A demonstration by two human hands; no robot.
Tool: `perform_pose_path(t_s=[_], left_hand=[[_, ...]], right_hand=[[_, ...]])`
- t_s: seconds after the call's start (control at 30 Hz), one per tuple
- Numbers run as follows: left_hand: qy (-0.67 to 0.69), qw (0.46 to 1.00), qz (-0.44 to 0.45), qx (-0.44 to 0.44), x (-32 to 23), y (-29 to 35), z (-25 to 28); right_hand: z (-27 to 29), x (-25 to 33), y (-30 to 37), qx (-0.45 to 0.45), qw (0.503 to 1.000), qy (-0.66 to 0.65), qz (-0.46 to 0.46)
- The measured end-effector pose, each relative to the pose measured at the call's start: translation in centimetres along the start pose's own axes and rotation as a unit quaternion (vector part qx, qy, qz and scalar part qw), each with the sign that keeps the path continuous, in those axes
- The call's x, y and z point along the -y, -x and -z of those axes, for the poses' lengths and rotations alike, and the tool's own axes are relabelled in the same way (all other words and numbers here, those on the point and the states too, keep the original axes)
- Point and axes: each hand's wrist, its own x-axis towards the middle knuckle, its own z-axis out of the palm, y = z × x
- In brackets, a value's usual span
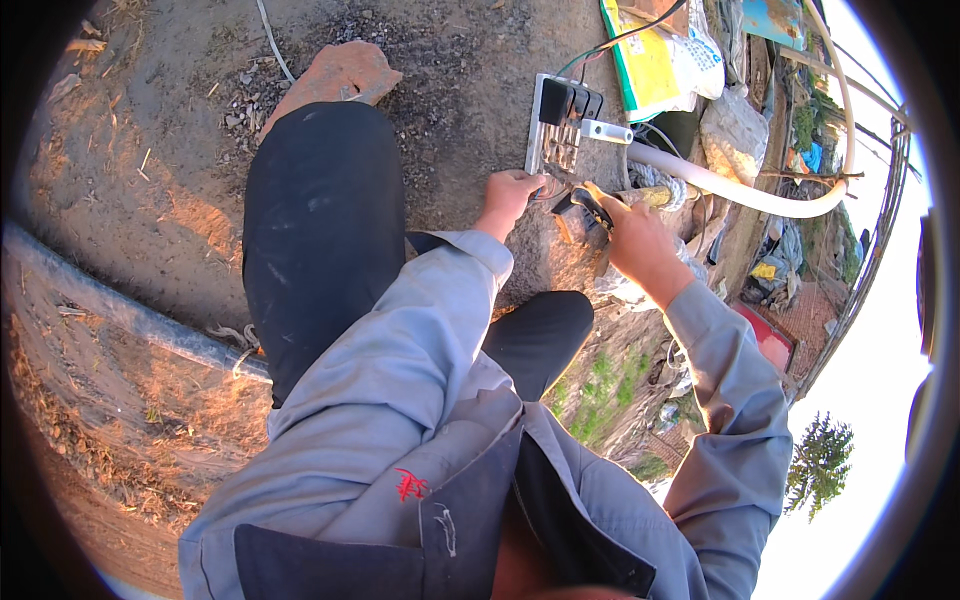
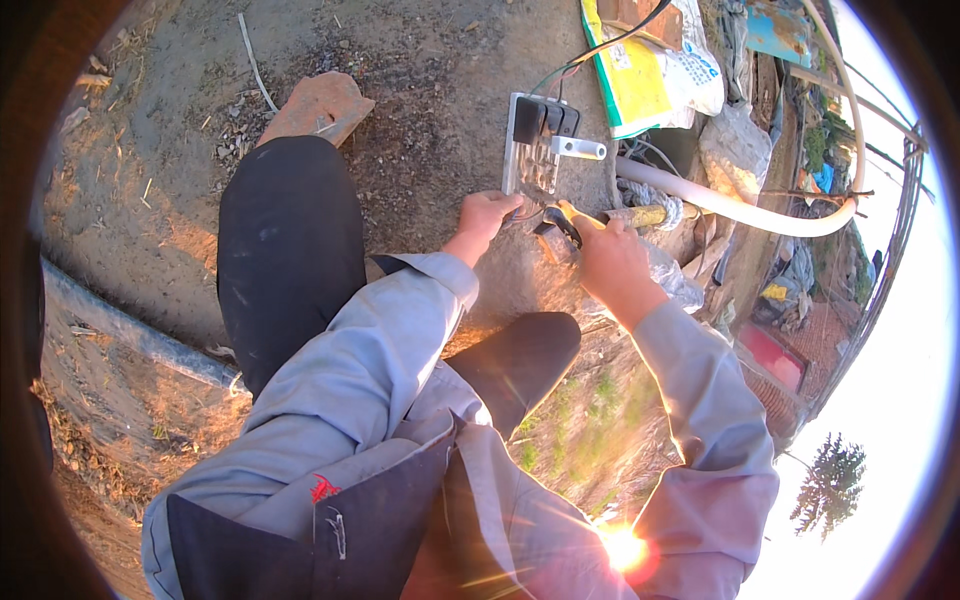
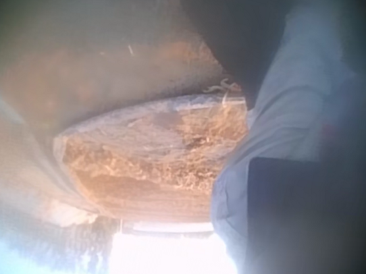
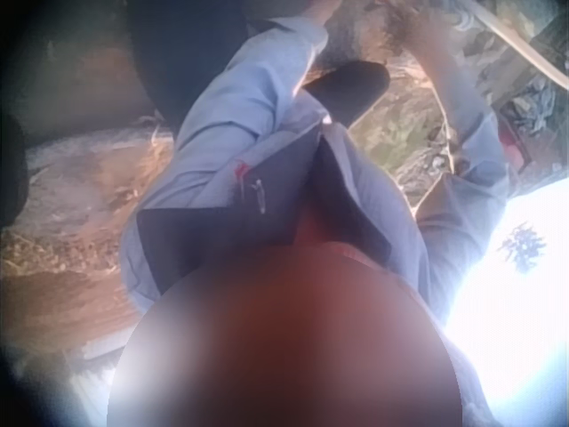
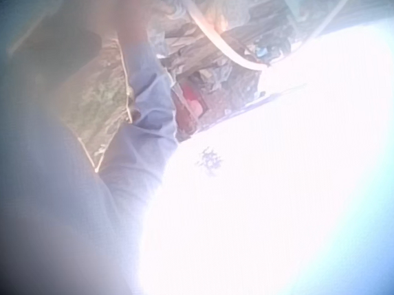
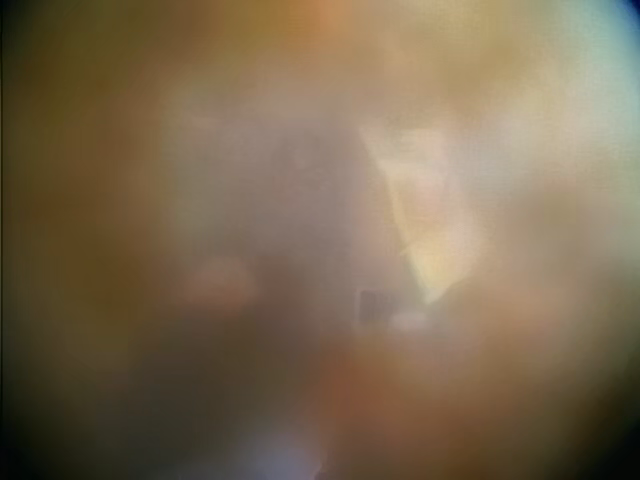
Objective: The person squats on the ground and uses pliers to strip and connect wires to a small electrical component. They repeatedly adjust the wires and tighten connections with the pliers.
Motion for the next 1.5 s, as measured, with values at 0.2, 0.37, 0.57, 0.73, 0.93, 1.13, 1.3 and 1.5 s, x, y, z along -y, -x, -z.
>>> perform_pose_path(t_s=[0.2,0.37,0.57,0.73,0.93,1.13,1.3,1.5], left_hand=[[0.002,1.0,-0.003,-0.005,-0.1,0.0,-0.1],[0.035,0.999,0.005,0.01,-0.8,0.8,0.0],[-0.031,0.999,0.016,-0.007,-0.6,0.3,0.1],[0.005,1.0,0.013,-0.001,0.0,0.0,0.1],[-0.016,1.0,0.018,0.002,0.0,-0.1,0.2],[-0.016,1.0,0.021,-0.009,-0.2,0.1,0.1],[-0.035,0.999,0.012,-0.004,-0.5,0.4,0.0],[0.006,1.0,0.024,-0.004,-0.8,0.3,-0.1]], right_hand=[[0.0,-2.1,-0.9,0.25,0.801,-0.517,-0.171],[-1.6,-2.0,0.2,0.006,0.984,-0.177,-0.006],[-0.7,-1.8,0.6,-0.139,0.982,0.115,0.048],[0.3,-1.4,0.2,-0.169,0.968,0.164,0.085],[0.3,-1.0,-0.1,-0.178,0.959,0.202,0.086],[-0.2,-0.6,-0.2,-0.049,0.99,0.123,0.041],[0.2,-2.2,-1.6,0.238,0.856,-0.445,-0.118],[-1.5,-3.1,0.2,0.286,0.683,-0.646,-0.184]])
